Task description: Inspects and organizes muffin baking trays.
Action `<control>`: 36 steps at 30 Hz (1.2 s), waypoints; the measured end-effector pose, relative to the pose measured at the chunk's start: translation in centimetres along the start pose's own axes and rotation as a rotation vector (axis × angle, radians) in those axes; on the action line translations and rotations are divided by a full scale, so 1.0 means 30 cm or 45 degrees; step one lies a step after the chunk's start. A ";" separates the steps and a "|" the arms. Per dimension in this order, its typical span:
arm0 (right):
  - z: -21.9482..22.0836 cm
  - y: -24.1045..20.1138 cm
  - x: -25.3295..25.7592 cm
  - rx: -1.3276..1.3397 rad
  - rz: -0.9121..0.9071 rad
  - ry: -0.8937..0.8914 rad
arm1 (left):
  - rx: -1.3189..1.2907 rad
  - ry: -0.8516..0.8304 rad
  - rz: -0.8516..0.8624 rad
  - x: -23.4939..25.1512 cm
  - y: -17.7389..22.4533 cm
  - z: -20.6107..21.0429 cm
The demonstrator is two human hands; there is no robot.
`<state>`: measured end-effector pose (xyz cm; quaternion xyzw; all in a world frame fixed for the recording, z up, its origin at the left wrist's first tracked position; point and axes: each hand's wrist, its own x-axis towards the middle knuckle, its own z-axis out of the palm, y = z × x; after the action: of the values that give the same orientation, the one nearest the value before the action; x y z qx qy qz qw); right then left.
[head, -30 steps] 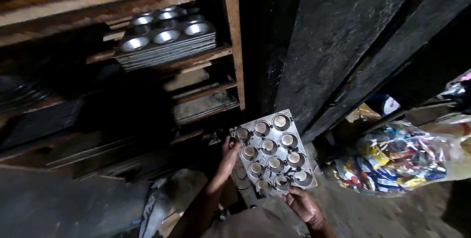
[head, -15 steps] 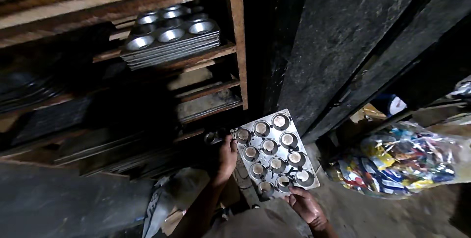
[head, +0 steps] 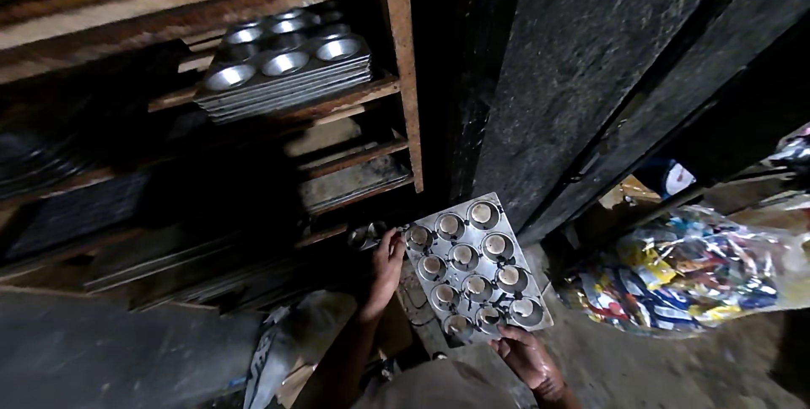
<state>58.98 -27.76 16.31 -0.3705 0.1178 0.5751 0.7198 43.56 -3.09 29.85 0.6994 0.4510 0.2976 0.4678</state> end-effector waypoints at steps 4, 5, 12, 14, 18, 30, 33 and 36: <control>-0.002 0.006 0.016 -0.037 -0.031 0.006 | 0.022 0.101 -0.095 0.026 0.042 0.016; 0.003 0.007 0.014 -0.049 -0.047 0.016 | 0.054 0.124 -0.121 0.033 0.050 0.020; 0.030 0.003 -0.008 -0.138 -0.104 0.141 | 0.311 0.178 -0.237 0.079 0.047 0.029; 0.013 0.015 -0.006 -0.144 -0.129 0.105 | 0.297 0.159 -0.279 0.087 0.038 0.030; -0.001 0.029 -0.007 -0.163 -0.182 0.104 | 0.265 0.131 -0.343 0.095 0.020 0.035; 0.030 0.036 -0.029 -0.258 -0.278 0.209 | 0.175 0.097 -0.447 0.104 -0.027 0.035; 0.024 0.038 -0.023 -0.280 -0.289 0.198 | 0.202 0.091 -0.478 0.111 -0.041 0.040; 0.024 0.037 -0.023 -0.287 -0.294 0.205 | 0.229 0.062 -0.501 0.120 -0.055 0.040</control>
<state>57.56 -27.71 16.77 -0.5045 0.0666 0.4669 0.7232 45.48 -0.03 27.86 0.6294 0.6147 0.1757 0.4416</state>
